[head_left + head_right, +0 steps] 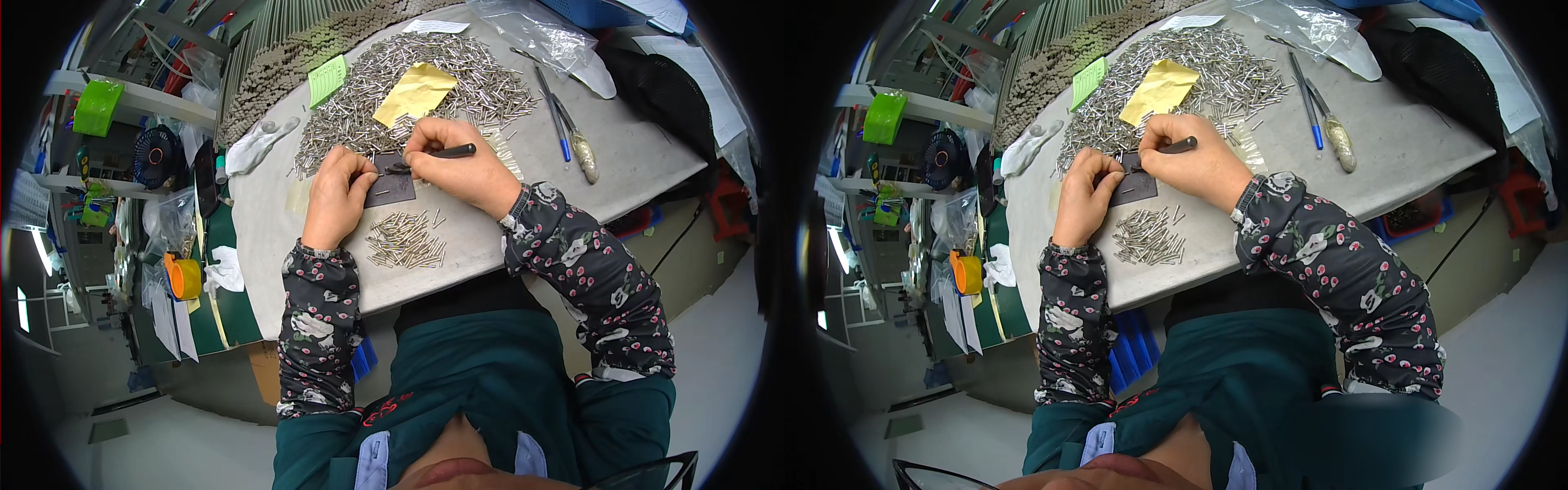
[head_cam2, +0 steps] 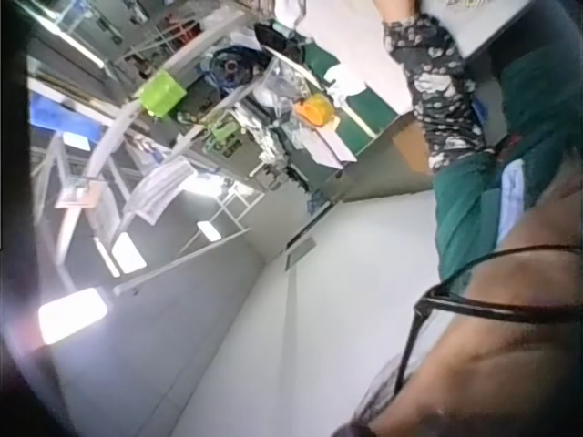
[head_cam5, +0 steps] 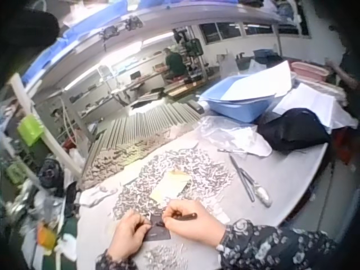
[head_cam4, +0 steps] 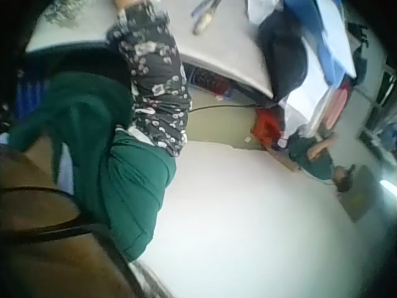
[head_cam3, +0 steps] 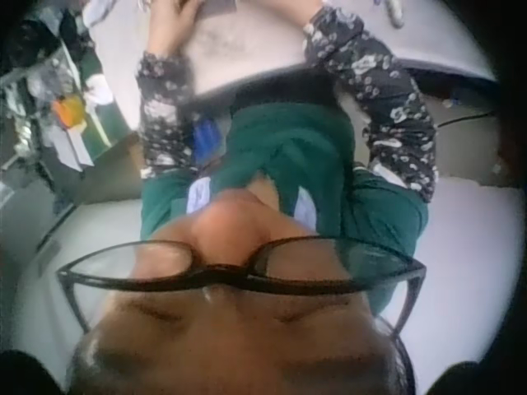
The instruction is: The person holds small metal pins against a pad and marks them with a handheld tool, picks up a smartphone from the table, and processes more metal pins with the tool.
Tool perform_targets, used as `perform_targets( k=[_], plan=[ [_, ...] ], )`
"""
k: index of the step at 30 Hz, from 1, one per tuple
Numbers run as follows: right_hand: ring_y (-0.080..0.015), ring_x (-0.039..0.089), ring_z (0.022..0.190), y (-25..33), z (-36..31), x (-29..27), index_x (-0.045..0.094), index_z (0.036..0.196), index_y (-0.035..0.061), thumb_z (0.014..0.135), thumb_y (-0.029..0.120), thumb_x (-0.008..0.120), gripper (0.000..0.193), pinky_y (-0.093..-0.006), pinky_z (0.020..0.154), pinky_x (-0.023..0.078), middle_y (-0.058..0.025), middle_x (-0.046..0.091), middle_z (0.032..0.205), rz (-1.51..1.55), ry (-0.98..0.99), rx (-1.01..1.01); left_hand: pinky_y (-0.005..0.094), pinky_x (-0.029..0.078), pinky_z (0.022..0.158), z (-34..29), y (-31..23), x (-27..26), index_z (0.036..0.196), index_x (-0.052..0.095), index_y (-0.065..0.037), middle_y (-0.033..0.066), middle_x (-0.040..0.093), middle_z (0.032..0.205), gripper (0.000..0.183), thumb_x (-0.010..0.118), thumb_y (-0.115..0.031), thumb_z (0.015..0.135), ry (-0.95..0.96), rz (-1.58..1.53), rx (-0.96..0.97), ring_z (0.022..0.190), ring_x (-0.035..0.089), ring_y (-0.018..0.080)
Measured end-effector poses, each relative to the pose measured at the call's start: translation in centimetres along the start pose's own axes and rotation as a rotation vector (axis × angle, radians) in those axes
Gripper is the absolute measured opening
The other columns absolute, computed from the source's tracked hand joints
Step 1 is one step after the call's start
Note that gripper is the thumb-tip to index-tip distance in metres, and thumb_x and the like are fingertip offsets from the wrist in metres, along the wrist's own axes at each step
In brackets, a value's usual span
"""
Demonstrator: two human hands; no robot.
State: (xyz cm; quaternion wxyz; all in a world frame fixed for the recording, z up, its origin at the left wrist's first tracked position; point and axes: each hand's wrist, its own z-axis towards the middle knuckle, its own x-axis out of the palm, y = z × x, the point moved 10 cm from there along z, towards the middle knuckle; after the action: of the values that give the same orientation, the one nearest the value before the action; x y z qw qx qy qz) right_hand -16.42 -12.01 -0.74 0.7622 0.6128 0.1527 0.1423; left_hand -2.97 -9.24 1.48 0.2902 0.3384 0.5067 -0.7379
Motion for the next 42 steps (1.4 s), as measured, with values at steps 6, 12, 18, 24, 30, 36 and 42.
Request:
perform_targets(
  k=[6,12,18,24,30,36,42],
  plan=[
    [-0.0066,0.056,0.061,0.1,0.0,0.0,0.058,0.077,0.0001,0.079,0.008,0.058,0.008,-0.0208,0.056,0.044,-0.0017,0.059,0.067,-0.006,0.002,-0.003,0.0333,0.043,0.065,0.1,-0.2,0.0,0.078,0.058,0.001,0.0103,0.051,0.078,0.005,0.061,0.000,0.075,0.003,-0.003,0.003,0.073,0.054,0.0257],
    [-0.0068,0.056,0.062,0.3,0.0,0.1,0.058,0.077,0.0001,0.079,0.009,0.059,0.009,-0.0208,0.056,0.044,-0.0019,0.060,0.067,-0.005,0.003,-0.001,0.0333,0.043,0.065,0.1,-0.1,-0.1,0.078,0.058,0.001,0.0102,0.051,0.078,0.005,0.061,0.000,0.075,0.000,0.001,-0.005,0.073,0.054,0.0256],
    [-0.0068,0.057,0.062,0.4,0.0,0.4,0.058,0.077,0.0000,0.079,0.009,0.059,0.009,-0.0207,0.056,0.044,-0.0026,0.060,0.068,0.002,0.027,-0.020,0.0338,0.044,0.064,-0.1,-0.5,-0.3,0.077,0.057,0.000,0.0101,0.050,0.077,0.006,0.062,0.000,0.074,-0.004,0.010,0.019,0.072,0.053,0.0264],
    [-0.0065,0.056,0.062,0.1,0.1,0.4,0.057,0.079,0.0005,0.080,0.008,0.058,0.008,-0.0204,0.057,0.044,-0.0015,0.059,0.068,-0.004,0.030,0.020,0.0344,0.044,0.065,-1.3,-2.8,-0.2,0.075,0.056,-0.001,0.0096,0.050,0.076,0.011,0.065,0.000,0.069,0.113,-0.030,0.121,0.074,0.054,0.0271],
    [-0.0060,0.055,0.063,0.4,0.0,0.8,0.056,0.080,0.0012,0.081,0.008,0.058,0.007,-0.0200,0.057,0.044,-0.0005,0.058,0.069,0.025,0.052,0.014,0.0311,0.043,0.063,-2.0,-3.7,-0.1,0.079,0.061,-0.001,0.0071,0.051,0.077,0.010,0.066,-0.001,0.070,0.281,-0.265,0.164,0.071,0.054,0.0211],
    [-0.0067,0.051,0.060,0.7,0.0,0.7,0.059,0.075,-0.0007,0.074,0.011,0.058,0.012,-0.0232,0.055,0.042,-0.0024,0.059,0.065,0.058,0.000,0.045,0.0297,0.044,0.061,-0.8,-0.8,-2.6,0.080,0.061,0.000,0.0078,0.052,0.078,0.009,0.066,-0.001,0.072,-0.032,-0.058,-0.031,0.068,0.054,0.0197],
    [-0.0068,0.052,0.059,0.8,0.0,0.9,0.059,0.077,-0.0007,0.075,0.011,0.058,0.012,-0.0230,0.054,0.042,-0.0026,0.059,0.065,0.058,0.016,0.038,0.0301,0.041,0.071,-1.5,-4.0,-0.7,0.077,0.057,-0.002,0.0070,0.051,0.080,0.017,0.071,-0.005,0.067,0.230,-0.016,0.248,0.079,0.051,0.0235]
  ],
)
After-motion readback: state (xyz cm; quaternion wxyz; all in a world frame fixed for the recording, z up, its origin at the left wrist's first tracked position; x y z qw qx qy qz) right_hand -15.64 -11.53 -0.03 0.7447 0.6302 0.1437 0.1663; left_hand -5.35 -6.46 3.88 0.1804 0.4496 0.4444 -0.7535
